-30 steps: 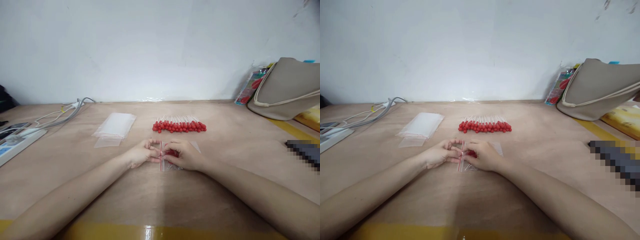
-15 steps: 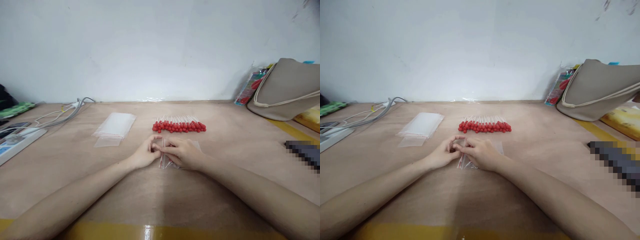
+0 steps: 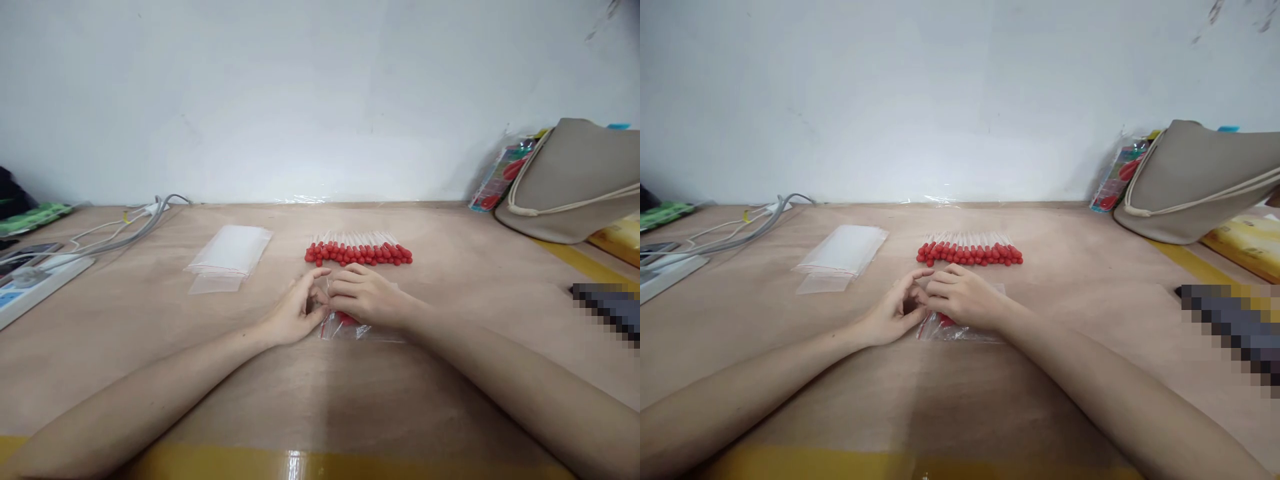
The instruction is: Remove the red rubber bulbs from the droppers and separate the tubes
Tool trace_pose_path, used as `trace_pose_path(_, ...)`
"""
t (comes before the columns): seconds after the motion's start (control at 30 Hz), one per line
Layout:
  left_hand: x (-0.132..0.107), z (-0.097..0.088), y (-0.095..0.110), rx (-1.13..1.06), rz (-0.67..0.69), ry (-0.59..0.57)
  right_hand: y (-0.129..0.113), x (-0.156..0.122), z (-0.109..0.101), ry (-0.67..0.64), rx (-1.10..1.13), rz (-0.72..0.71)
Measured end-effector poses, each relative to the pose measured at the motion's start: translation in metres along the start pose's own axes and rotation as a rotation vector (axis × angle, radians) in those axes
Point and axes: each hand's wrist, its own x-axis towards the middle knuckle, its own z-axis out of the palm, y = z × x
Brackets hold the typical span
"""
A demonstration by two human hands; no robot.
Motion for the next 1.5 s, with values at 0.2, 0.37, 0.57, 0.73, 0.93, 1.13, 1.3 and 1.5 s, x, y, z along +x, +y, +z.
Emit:
trace_pose_path(0.2,0.001,0.000,0.001,-0.100,-0.029,-0.016,0.000,0.007,-0.006,-0.078,-0.038,-0.021)
trace_pose_path(0.37,0.003,0.002,-0.004,-0.163,-0.046,-0.004,-0.003,0.006,-0.002,-0.115,-0.066,-0.064)
trace_pose_path(0.57,0.004,0.003,-0.005,-0.219,-0.067,0.011,-0.002,0.001,0.005,-0.058,0.004,-0.030)
trace_pose_path(0.73,0.003,0.002,-0.003,-0.267,-0.076,-0.002,-0.003,-0.001,0.007,-0.018,0.054,0.004)
trace_pose_path(0.93,0.004,0.002,-0.004,-0.216,-0.051,0.023,-0.005,0.002,0.005,-0.111,0.032,-0.023)
trace_pose_path(1.13,0.004,0.002,-0.006,-0.158,-0.062,0.058,-0.009,0.001,0.000,-0.068,0.089,0.012)
trace_pose_path(1.3,0.006,0.000,-0.007,-0.080,-0.050,0.110,-0.006,0.000,-0.013,0.056,0.215,0.111)
trace_pose_path(1.5,0.004,0.000,-0.003,-0.006,-0.058,0.110,-0.006,-0.009,-0.018,0.069,0.227,0.186)
